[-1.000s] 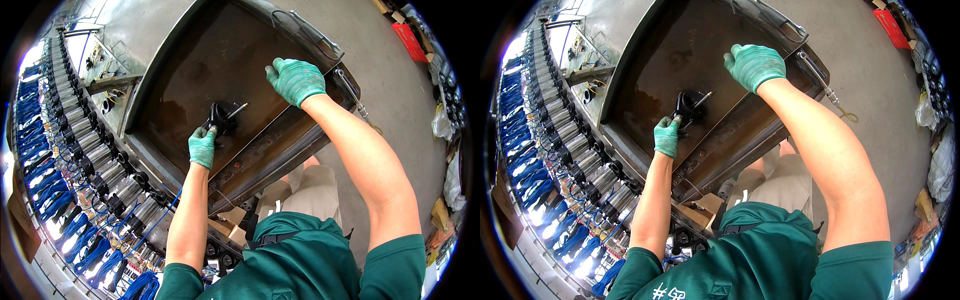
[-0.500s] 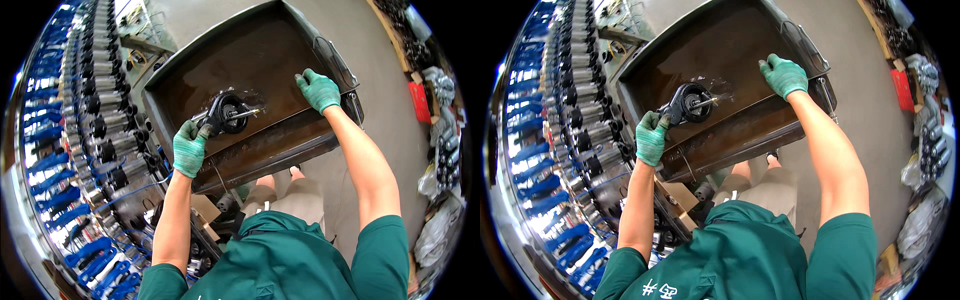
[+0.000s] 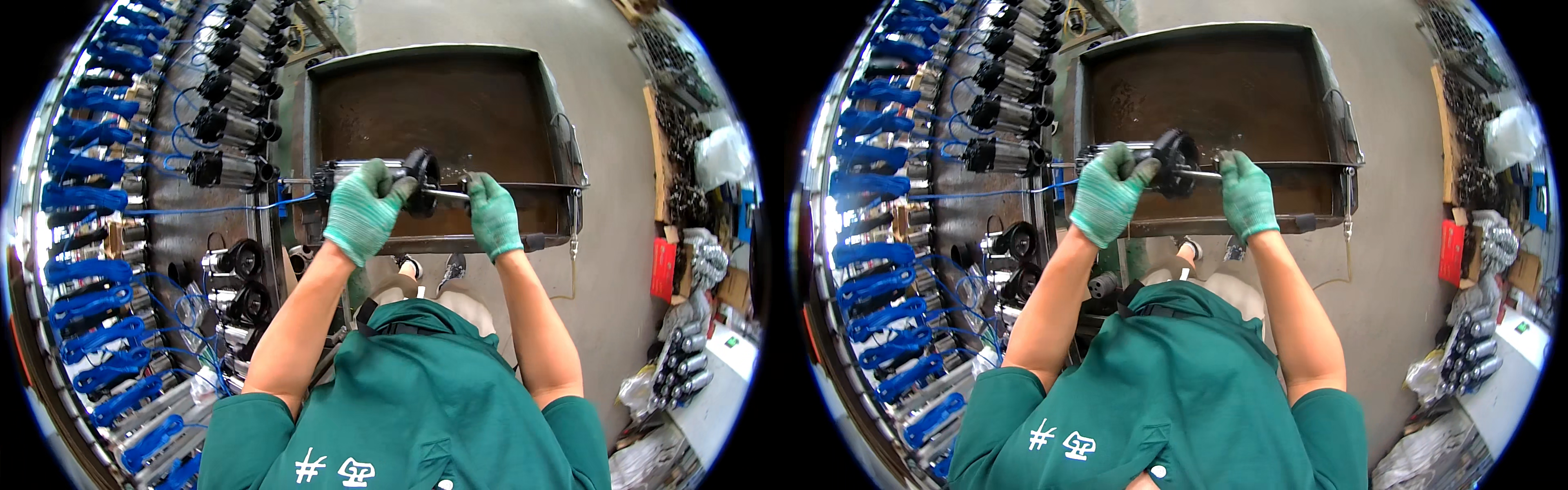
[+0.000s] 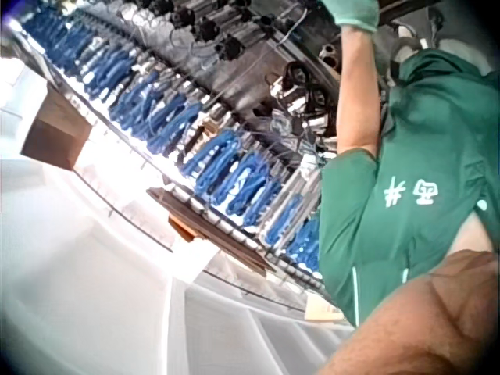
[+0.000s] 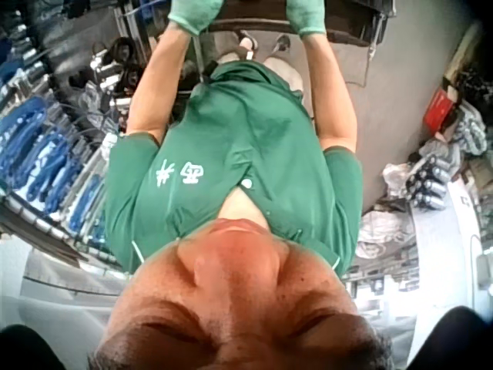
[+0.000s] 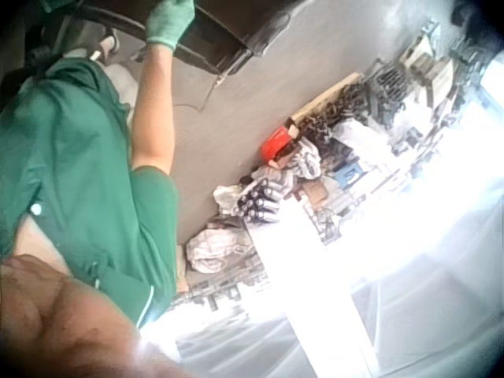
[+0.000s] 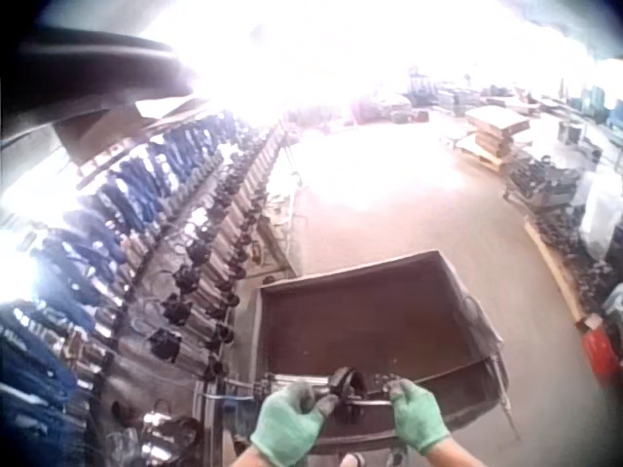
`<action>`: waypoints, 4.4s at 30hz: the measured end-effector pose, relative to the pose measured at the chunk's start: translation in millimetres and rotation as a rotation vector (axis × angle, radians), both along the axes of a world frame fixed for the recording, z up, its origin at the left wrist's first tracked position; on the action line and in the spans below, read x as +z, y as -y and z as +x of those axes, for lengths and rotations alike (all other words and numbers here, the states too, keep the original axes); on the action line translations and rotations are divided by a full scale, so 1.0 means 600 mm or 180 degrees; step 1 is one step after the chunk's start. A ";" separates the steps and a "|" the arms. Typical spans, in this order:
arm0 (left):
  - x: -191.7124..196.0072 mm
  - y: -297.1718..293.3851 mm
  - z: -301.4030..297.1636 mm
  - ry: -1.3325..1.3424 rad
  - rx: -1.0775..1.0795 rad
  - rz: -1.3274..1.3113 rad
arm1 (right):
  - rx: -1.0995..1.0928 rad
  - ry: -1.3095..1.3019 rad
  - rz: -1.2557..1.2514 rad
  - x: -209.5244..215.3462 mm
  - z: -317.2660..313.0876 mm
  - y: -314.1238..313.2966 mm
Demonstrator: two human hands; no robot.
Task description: The person repeatedly picks up cylindrical metal pumps from a rack, connects a blue hose, and submerges them in a water-filled metal tray. The person then removes the pumps from the water, disconnects the hose, and returns them to the rack. This cycle is repeated for multiple units throughout the clip.
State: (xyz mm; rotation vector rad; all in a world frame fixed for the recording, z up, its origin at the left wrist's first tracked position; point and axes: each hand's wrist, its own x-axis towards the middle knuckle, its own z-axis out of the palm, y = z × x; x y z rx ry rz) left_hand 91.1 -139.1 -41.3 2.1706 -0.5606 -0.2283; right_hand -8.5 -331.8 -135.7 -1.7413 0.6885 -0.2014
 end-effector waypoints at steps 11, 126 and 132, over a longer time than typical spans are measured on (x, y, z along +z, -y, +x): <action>-0.056 0.035 -0.108 -0.0268 0.0081 0.0543 | 0.0303 -0.0237 0.0346 -0.111 -0.103 0.006; -0.319 -0.407 0.096 -0.2472 0.0222 -0.0167 | 0.0758 -0.0007 -0.2963 -0.047 0.020 -0.129; -0.300 -0.459 0.094 0.0022 -0.1157 0.0251 | 0.0808 -0.0310 -0.2883 -0.029 0.029 -0.140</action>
